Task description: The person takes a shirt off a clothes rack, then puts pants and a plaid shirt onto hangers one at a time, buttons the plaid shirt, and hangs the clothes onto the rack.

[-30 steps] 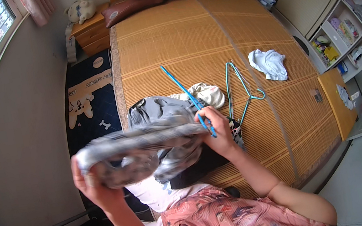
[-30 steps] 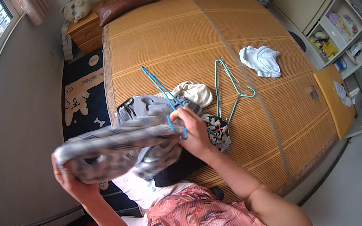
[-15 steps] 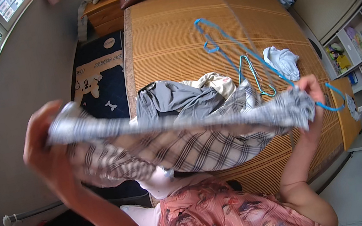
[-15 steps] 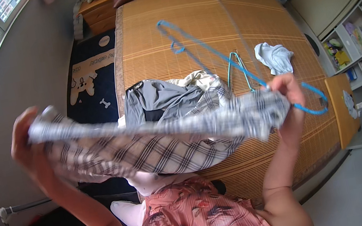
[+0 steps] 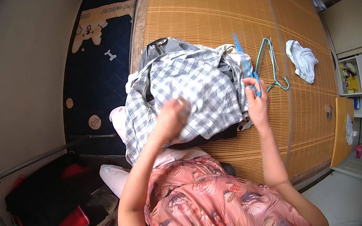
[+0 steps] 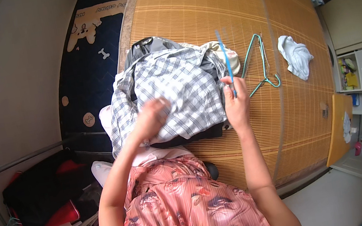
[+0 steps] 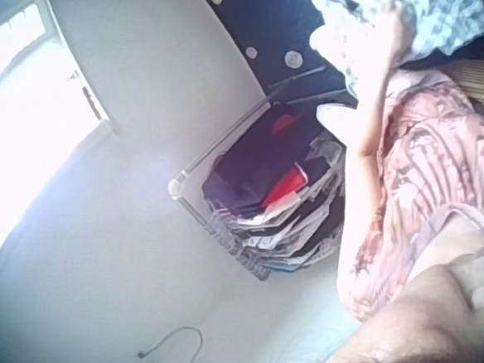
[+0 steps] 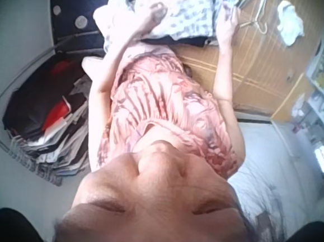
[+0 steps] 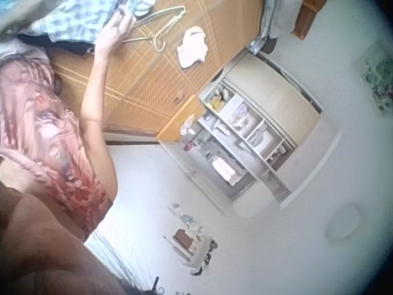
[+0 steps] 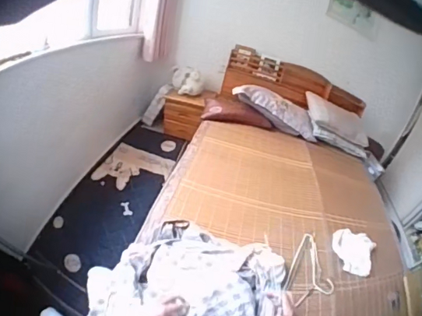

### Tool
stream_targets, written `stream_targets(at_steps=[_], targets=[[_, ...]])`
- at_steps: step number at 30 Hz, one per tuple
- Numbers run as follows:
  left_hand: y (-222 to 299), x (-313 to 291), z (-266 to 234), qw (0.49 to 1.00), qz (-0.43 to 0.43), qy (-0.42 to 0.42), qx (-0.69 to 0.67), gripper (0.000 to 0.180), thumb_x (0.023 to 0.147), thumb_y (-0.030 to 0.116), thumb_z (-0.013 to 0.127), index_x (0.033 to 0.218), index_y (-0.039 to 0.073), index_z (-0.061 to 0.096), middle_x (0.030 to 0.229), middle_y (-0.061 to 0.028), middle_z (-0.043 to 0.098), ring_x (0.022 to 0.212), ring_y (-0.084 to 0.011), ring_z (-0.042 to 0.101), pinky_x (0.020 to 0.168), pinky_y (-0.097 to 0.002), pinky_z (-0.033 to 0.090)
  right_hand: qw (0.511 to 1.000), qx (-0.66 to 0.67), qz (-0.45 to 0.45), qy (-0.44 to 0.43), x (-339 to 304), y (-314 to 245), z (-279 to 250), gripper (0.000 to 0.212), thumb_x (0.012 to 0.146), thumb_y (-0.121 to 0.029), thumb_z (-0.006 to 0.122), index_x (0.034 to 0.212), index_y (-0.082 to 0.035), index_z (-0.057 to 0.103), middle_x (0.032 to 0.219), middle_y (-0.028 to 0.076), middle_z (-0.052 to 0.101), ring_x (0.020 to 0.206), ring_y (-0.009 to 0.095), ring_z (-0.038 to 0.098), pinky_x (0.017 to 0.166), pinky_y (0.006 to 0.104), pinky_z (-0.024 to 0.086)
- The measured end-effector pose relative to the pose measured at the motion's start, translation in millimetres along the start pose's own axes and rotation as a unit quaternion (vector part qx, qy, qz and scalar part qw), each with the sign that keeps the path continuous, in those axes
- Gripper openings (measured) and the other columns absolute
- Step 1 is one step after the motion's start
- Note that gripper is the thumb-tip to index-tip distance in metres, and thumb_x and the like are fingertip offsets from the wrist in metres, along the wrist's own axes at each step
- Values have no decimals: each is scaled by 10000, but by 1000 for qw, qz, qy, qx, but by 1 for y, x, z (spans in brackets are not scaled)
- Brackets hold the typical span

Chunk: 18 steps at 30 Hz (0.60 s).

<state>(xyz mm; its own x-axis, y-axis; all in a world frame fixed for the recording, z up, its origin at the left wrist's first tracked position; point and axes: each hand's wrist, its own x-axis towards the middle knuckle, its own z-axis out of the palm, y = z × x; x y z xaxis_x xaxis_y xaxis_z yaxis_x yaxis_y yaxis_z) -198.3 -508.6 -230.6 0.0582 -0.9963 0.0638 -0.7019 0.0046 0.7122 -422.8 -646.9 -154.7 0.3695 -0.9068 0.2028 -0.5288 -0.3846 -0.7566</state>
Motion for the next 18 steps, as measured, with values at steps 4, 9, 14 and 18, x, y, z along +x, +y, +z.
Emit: stream_targets(at_steps=[4,9,14,18], targets=[[19,-36,37,951,43,-267,-147,321,806,192,606,1100,64,630,1061,-142,627,1016,-313,582,909,-371,451,986,144,54,-68,-8,-21,22,192,901,13,474,1080,-23,534,920,75,590,882,175,581,763,288,450],[-18,-11,-2,970,-148,28,-192,300,822,137,590,1113,67,604,1137,-158,588,1053,-319,554,901,-365,439,976,162,30,-145,-13,-29,29,204,932,-39,475,1129,13,488,950,79,614,897,129,572,803,262,449],[-95,-7,-9,901,-313,299,15,475,859,146,568,1252,-73,417,1279,-231,452,1194,-375,415,1024,-399,321,985,108,54,-127,-13,-28,26,165,917,-83,535,1036,31,548,852,68,658,780,124,611,678,248,481],[-132,-14,0,854,-411,280,-154,573,935,360,451,1260,-110,412,1195,-293,525,1123,-404,505,977,-410,379,986,97,22,-137,-12,-38,19,180,911,-111,550,1036,18,554,828,69,660,780,122,613,676,251,485]])
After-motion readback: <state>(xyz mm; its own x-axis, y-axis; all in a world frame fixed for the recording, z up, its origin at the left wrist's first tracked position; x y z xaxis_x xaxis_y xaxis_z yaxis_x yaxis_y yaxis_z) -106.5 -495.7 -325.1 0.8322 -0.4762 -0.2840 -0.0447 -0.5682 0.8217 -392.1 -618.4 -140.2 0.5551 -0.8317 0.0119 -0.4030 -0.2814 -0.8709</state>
